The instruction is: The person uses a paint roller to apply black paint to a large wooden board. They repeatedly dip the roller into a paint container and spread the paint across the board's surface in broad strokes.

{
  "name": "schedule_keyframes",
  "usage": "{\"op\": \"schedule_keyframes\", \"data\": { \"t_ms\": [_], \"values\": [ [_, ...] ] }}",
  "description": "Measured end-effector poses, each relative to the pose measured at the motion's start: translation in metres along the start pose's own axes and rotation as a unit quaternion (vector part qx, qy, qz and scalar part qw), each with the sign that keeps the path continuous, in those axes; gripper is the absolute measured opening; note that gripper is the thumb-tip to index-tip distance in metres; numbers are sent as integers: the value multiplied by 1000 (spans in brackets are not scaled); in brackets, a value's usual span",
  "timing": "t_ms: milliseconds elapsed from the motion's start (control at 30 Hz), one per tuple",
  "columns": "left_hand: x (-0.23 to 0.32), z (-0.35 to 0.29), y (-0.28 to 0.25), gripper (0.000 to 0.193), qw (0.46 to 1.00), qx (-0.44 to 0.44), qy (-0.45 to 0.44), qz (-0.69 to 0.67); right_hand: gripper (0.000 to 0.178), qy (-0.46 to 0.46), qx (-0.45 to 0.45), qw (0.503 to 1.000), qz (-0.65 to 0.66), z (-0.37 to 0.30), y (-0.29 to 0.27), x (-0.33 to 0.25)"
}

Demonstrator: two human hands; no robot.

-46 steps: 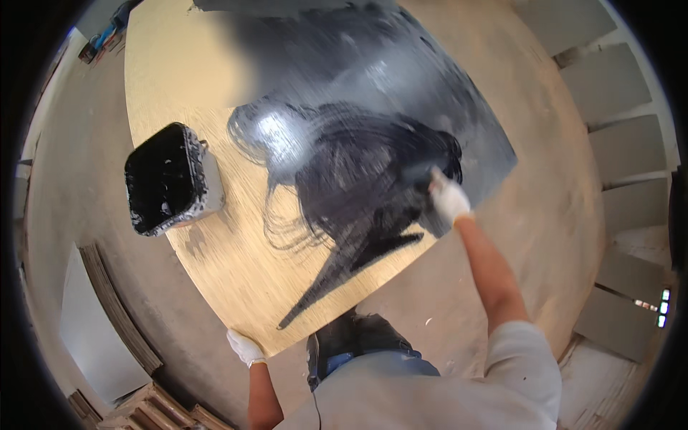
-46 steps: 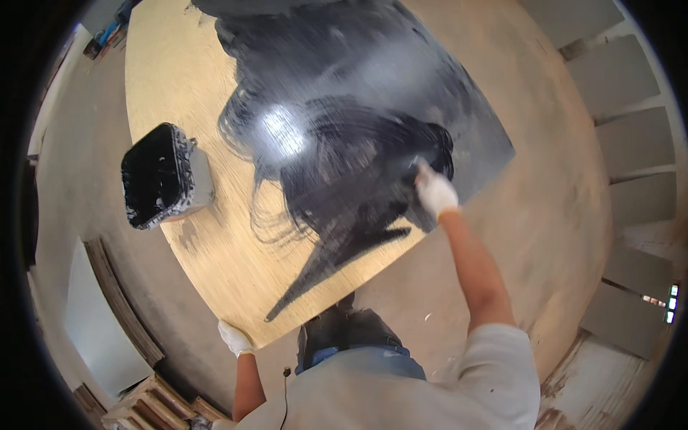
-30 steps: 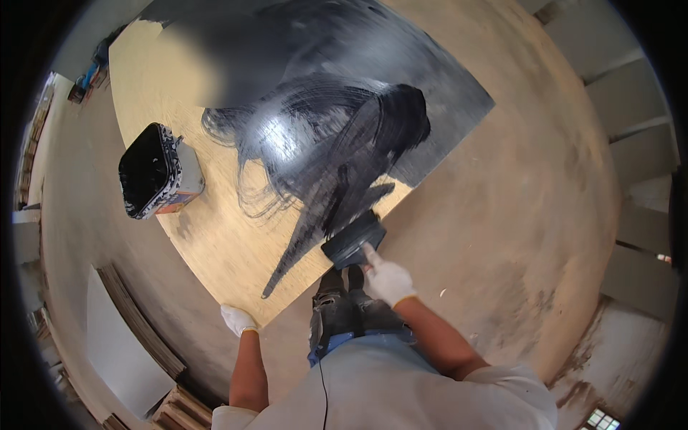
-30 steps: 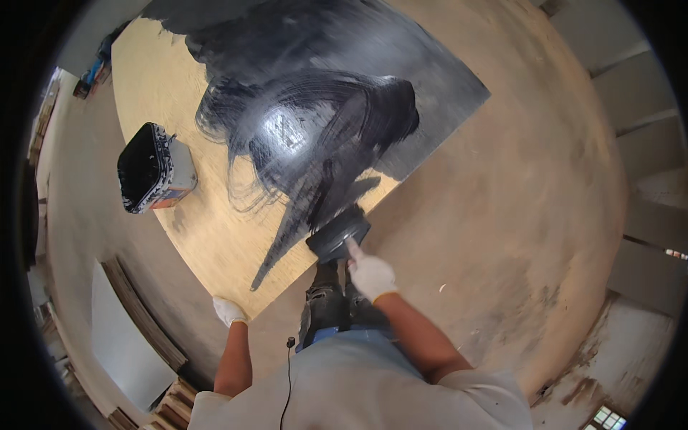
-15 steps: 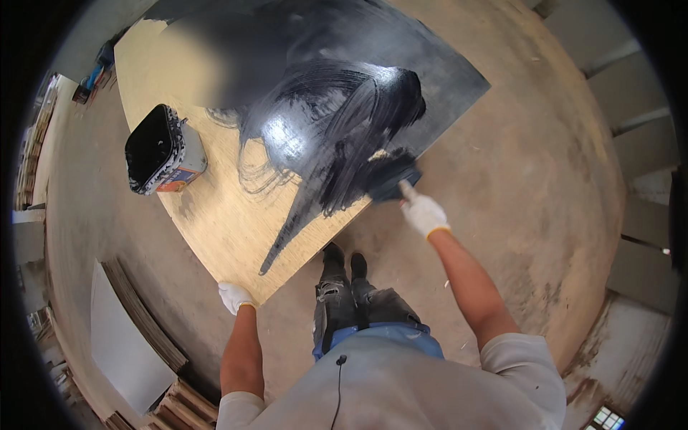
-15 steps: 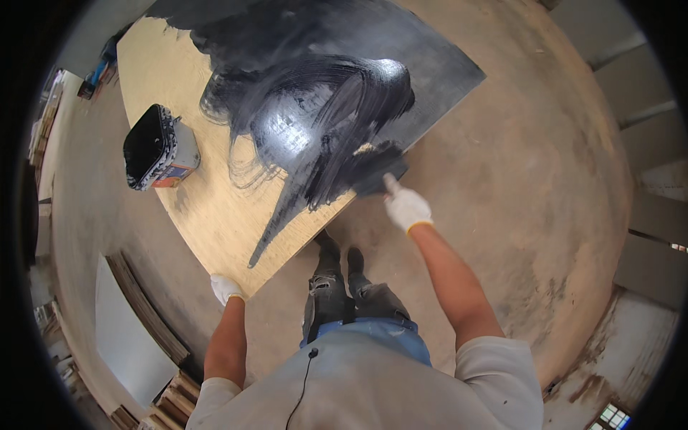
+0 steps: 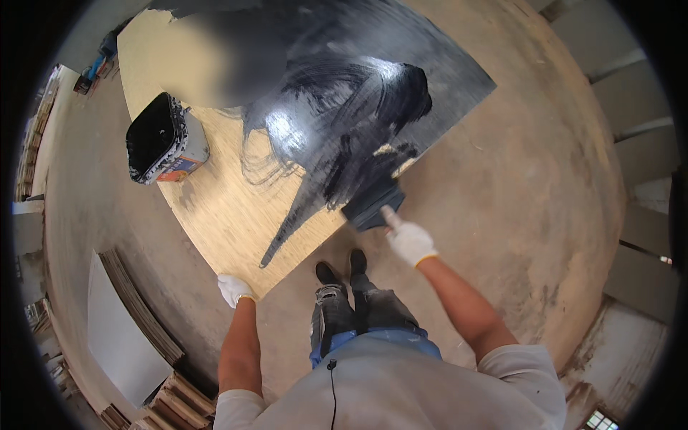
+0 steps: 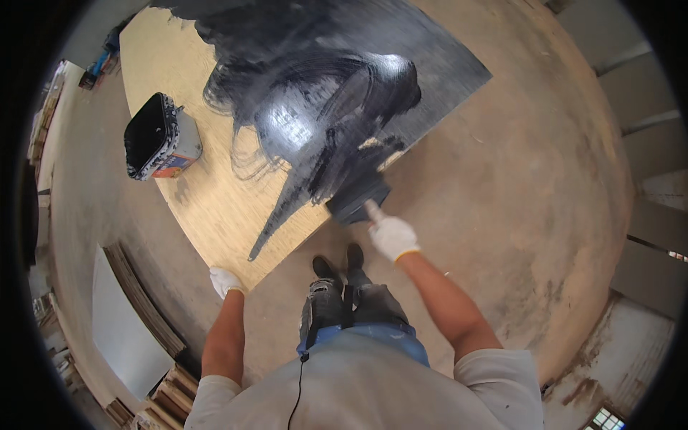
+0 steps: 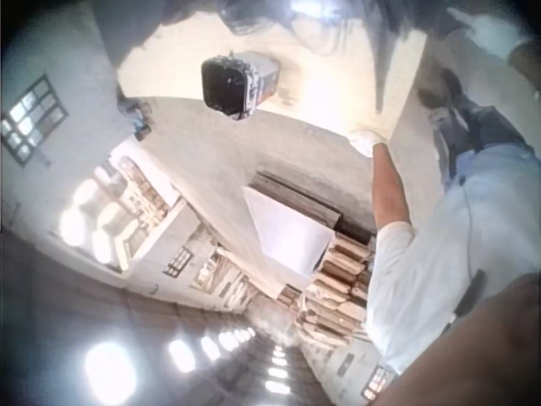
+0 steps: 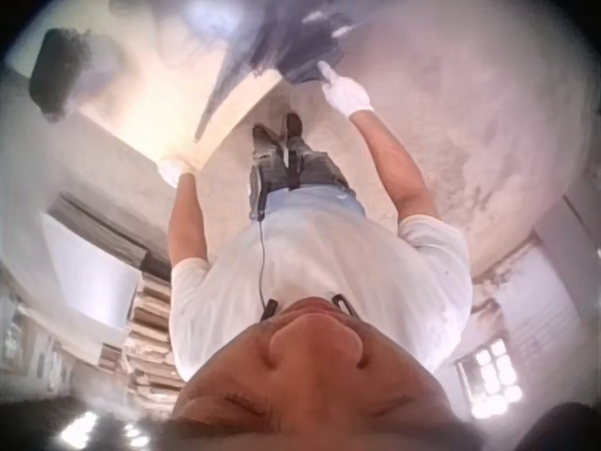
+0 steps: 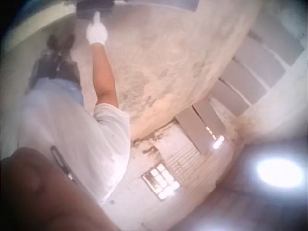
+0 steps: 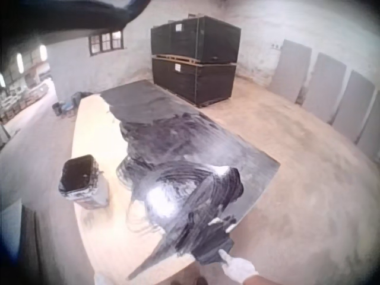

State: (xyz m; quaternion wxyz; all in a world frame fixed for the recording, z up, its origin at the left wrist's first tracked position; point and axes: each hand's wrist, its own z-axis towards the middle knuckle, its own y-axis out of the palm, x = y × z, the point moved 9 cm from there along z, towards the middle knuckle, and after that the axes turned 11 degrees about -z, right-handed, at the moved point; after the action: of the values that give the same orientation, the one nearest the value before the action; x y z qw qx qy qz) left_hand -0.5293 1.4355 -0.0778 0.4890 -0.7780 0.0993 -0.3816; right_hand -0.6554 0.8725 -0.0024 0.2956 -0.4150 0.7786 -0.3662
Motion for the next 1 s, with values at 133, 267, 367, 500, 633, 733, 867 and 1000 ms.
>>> {"op": "schedule_keyframes", "data": {
  "t_ms": [133, 267, 367, 500, 633, 733, 867, 1000],
  "values": [
    [-2, 4, 1, 68, 1000, -9, 2, -20, 59, -16, -33, 999, -19, -33, 8, -40],
    [-7, 11, 6, 69, 999, -7, 16, -29, 56, 56, 62, 996, 30, 15, -47, 33],
    [1, 3, 10, 70, 999, -31, 5, -31, 56, 65, 72, 994, 46, 26, -46, 51],
    [-6, 3, 1, 72, 999, -27, -4, -46, 55, 40, 26, 999, 2, 7, -22, 24],
    [-6, 5, 7, 74, 997, -38, -20, -71, 57, 103, 34, 992, 60, 31, -43, 52],
    [-2, 0, 2, 74, 997, -36, -20, -60, 57, 71, 50, 995, 48, 26, -34, 44],
    [-7, 4, -2, 75, 997, -21, -14, -78, 56, 24, 58, 997, 34, 25, -37, 44],
    [3, -5, 1, 76, 996, -39, -12, -79, 56, 52, 83, 992, 81, 29, -43, 60]
  ]
}}
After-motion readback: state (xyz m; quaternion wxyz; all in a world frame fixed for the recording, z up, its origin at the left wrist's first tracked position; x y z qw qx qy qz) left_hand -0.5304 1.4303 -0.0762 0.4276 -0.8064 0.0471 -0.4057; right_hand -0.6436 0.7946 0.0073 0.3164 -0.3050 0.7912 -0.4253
